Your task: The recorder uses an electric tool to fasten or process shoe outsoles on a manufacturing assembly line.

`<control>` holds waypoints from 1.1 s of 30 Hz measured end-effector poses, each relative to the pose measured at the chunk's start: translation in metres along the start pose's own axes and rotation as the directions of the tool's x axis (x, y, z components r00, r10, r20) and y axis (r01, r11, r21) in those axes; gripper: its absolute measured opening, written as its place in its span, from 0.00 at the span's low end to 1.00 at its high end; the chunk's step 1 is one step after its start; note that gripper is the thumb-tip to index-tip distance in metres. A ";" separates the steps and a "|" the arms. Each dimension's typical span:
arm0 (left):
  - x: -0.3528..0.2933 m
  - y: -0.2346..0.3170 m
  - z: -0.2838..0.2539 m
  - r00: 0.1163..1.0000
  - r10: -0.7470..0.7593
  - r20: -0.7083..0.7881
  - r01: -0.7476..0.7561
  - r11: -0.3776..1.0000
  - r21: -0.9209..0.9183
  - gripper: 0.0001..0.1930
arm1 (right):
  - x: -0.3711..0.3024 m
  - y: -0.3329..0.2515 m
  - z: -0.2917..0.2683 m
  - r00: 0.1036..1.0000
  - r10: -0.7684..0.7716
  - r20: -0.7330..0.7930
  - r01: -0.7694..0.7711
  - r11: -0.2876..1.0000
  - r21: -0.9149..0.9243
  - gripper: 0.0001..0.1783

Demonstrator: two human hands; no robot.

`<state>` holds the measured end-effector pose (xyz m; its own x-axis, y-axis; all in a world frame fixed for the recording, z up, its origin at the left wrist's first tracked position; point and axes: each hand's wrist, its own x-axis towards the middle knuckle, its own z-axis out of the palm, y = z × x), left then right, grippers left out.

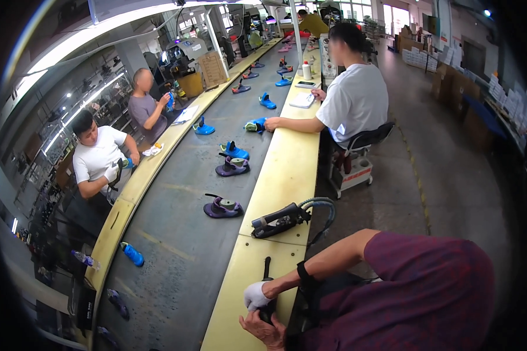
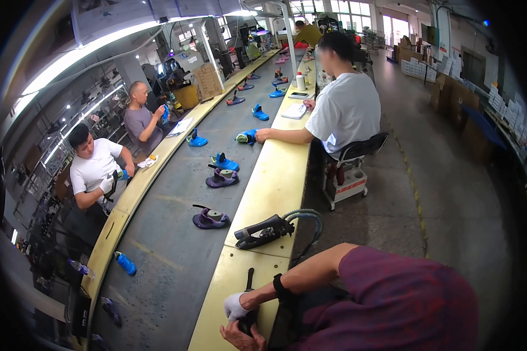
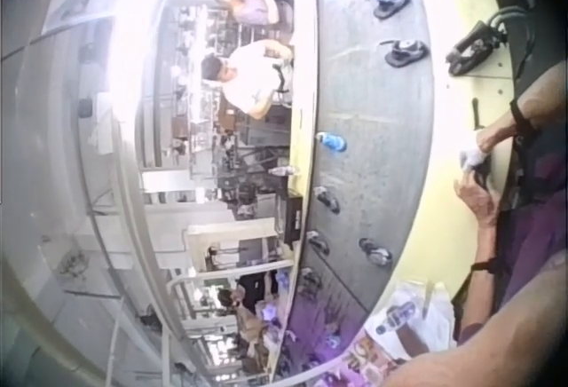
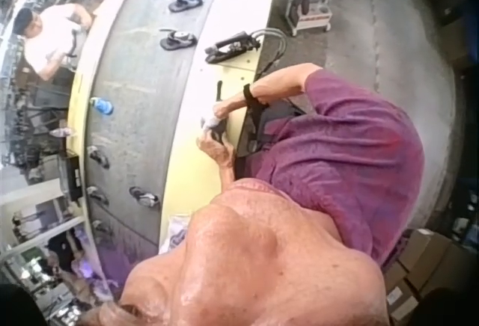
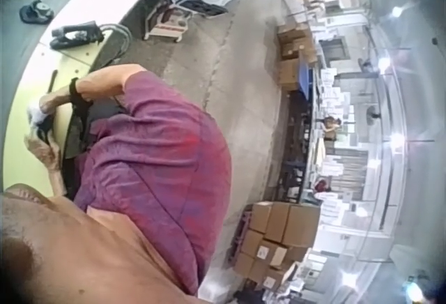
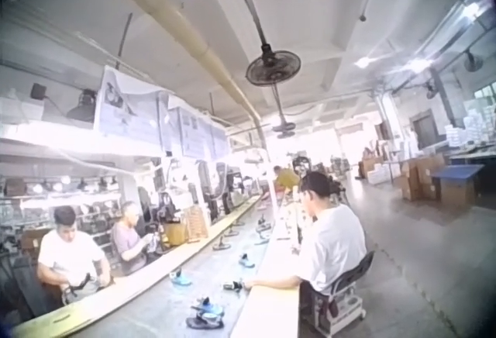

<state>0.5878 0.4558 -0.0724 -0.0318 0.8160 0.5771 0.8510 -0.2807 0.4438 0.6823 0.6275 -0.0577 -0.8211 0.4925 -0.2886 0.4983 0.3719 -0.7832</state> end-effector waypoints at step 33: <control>0.013 -0.005 -0.018 0.684 -0.697 0.215 0.702 0.709 0.064 0.33 | -0.070 0.075 -0.152 0.524 -0.343 -0.779 -0.183 0.848 -0.497 0.10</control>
<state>0.5737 0.4588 -0.0545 -0.5018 0.8628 -0.0617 0.6151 0.4060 0.6759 0.8195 0.7407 -0.0128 -0.3845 0.7440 0.5465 0.7113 0.6161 -0.3383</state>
